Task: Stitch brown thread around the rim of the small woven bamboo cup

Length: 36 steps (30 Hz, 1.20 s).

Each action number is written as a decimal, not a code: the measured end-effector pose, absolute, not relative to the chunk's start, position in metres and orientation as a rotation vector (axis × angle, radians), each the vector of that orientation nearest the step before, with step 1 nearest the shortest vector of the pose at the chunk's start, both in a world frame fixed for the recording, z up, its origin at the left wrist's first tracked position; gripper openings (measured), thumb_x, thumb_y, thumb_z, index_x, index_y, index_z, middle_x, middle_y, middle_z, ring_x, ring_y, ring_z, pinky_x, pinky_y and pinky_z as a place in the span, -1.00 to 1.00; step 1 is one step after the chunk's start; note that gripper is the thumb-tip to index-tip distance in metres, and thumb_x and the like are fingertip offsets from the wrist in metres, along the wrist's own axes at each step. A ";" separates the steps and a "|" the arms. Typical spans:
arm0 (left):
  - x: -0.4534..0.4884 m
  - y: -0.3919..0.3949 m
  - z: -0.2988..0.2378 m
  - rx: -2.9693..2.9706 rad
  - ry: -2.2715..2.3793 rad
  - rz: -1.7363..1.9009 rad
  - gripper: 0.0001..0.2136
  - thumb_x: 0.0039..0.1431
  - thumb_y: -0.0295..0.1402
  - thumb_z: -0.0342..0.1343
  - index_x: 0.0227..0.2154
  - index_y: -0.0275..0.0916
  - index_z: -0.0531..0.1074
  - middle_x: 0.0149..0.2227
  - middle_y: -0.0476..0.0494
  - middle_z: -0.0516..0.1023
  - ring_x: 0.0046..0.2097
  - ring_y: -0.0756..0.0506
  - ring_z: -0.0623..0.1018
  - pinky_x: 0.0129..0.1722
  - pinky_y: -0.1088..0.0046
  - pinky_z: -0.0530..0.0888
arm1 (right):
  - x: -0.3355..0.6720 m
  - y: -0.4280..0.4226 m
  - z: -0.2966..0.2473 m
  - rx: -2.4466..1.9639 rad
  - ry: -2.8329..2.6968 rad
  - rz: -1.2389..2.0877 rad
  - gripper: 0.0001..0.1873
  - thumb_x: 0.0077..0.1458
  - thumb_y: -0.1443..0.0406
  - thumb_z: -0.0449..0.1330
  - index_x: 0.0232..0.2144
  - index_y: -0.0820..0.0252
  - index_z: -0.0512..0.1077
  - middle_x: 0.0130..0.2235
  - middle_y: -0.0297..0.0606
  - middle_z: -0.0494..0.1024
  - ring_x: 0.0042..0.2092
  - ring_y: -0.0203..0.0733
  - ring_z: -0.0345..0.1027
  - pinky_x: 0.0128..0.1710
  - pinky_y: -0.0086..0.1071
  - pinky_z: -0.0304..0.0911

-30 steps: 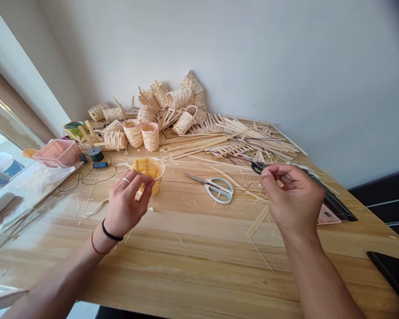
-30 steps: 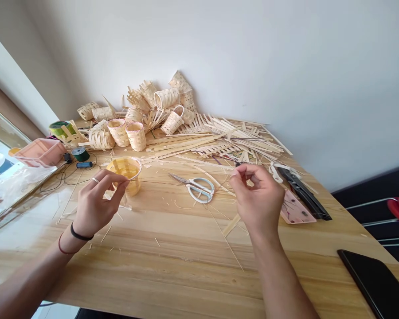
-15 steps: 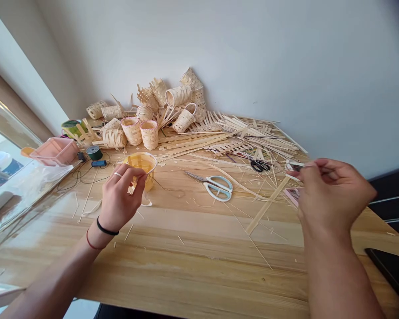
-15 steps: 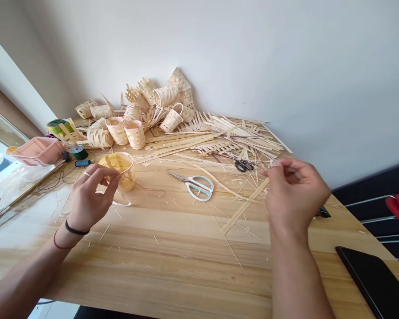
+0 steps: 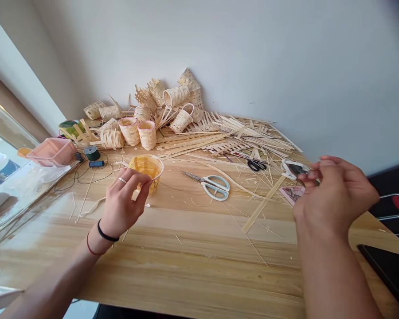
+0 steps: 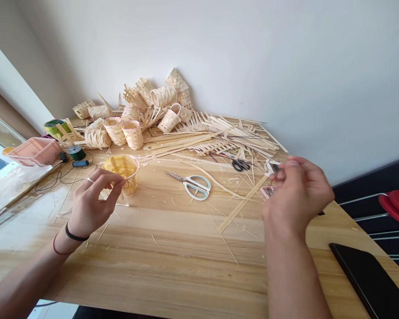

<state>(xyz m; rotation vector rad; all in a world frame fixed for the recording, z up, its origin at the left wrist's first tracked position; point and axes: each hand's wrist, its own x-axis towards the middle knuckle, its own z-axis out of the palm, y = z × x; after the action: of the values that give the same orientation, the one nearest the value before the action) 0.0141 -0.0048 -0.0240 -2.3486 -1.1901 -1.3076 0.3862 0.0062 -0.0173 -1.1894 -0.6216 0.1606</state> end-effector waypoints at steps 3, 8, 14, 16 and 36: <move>0.021 -0.010 -0.025 -2.389 -1.117 -1.298 -0.91 0.34 -0.53 0.17 -0.22 -0.19 0.45 -0.31 -0.04 0.55 -0.27 -0.03 0.52 -0.25 0.42 0.49 | 0.347 -0.005 -0.022 -1.217 -0.857 0.200 -0.94 0.12 0.22 0.34 -0.34 0.05 0.59 -0.32 -0.27 0.56 -0.37 -0.13 0.37 -0.29 -0.16 0.35; 0.028 -0.016 -0.026 -2.451 -1.053 -1.271 -0.88 0.33 -0.55 0.18 -0.20 -0.20 0.43 -0.30 -0.04 0.55 -0.27 -0.04 0.52 -0.24 0.42 0.49 | 0.278 -0.026 -0.035 -1.122 -1.606 0.366 -0.92 0.27 0.25 0.30 -0.20 0.10 0.57 -0.26 -0.26 0.63 -0.26 -0.15 0.49 -0.24 -0.26 0.41; 0.035 -0.019 -0.029 -2.497 -0.983 -1.257 -0.86 0.30 -0.56 0.20 -0.18 -0.21 0.42 -0.29 -0.06 0.56 -0.27 -0.05 0.49 -0.24 0.41 0.48 | 0.243 -0.034 -0.051 -1.001 -1.715 0.461 -0.94 0.25 0.34 0.32 -0.20 0.13 0.55 -0.34 -0.30 0.58 -0.32 -0.19 0.46 -0.29 -0.29 0.41; 0.037 -0.021 -0.030 -2.508 -0.968 -1.235 -0.87 0.31 -0.55 0.20 -0.18 -0.20 0.43 -0.29 -0.06 0.57 -0.28 -0.05 0.48 -0.26 0.41 0.48 | 0.241 -0.036 -0.051 -0.988 -1.695 0.483 -0.96 0.27 0.34 0.30 -0.20 0.12 0.55 -0.34 -0.30 0.59 -0.33 -0.19 0.45 -0.29 -0.28 0.41; 0.042 -0.024 -0.032 -2.511 -0.955 -1.219 -0.88 0.33 -0.54 0.18 -0.18 -0.19 0.43 -0.29 -0.05 0.58 -0.29 -0.04 0.47 -0.28 0.41 0.48 | 0.249 -0.039 -0.039 -1.026 -1.659 0.481 -0.87 0.32 0.36 0.20 -0.33 0.11 0.47 -0.36 -0.33 0.54 -0.36 -0.23 0.37 -0.31 -0.31 0.33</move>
<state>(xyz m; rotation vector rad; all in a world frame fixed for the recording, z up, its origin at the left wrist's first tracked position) 0.0420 -0.0237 -0.0321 -2.5109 -0.9554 -1.2189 0.2494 -0.0392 -0.0389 -1.0259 -1.6588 0.4805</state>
